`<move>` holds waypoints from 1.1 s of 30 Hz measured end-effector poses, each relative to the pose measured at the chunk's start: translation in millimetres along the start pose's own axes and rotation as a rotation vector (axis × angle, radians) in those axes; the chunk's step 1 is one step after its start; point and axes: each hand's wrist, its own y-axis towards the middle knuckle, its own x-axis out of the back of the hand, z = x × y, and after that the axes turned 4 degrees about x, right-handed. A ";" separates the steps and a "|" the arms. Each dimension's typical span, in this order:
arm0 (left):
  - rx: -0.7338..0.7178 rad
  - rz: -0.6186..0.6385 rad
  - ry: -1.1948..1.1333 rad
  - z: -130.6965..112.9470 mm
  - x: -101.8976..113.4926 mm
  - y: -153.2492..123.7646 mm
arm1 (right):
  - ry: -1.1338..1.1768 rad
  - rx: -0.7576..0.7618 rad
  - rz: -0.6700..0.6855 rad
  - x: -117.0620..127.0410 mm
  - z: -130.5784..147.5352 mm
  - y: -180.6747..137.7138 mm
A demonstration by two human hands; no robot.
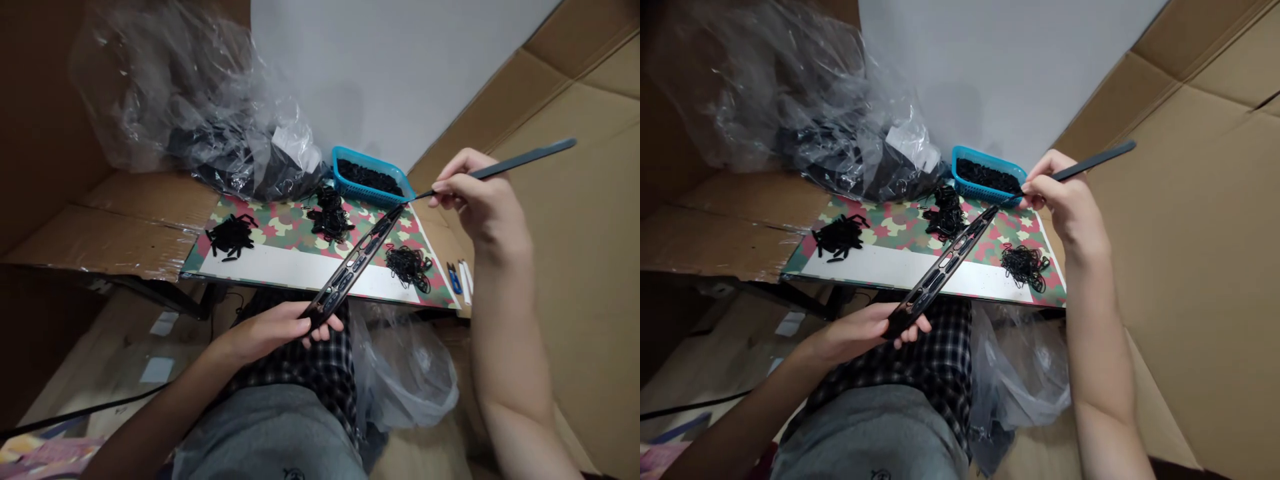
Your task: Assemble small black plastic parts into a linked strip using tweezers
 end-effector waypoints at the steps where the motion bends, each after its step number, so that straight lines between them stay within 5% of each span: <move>1: 0.016 -0.049 0.028 1.0 1.8 -2.5 | 0.005 -0.011 -0.015 2.2 -3.7 -2.2; 10: 0.055 -0.483 0.378 -3.5 15.3 -15.0 | 0.032 -0.105 -0.065 19.3 -40.4 -29.6; 16: 0.060 -0.757 0.823 -23.2 29.4 -14.2 | 0.062 -0.264 -0.103 25.8 -65.1 -62.2; 24: 0.244 -0.875 1.247 -31.3 52.3 18.0 | 0.092 -0.358 -0.081 13.4 -114.0 -101.2; 28: 0.317 -0.980 1.332 -26.9 53.2 9.7 | 0.057 -0.385 -0.091 12.3 -136.3 -117.6; 33: 0.107 -1.140 1.286 -13.0 60.3 -25.1 | -0.019 -0.428 -0.206 34.4 -140.0 -134.1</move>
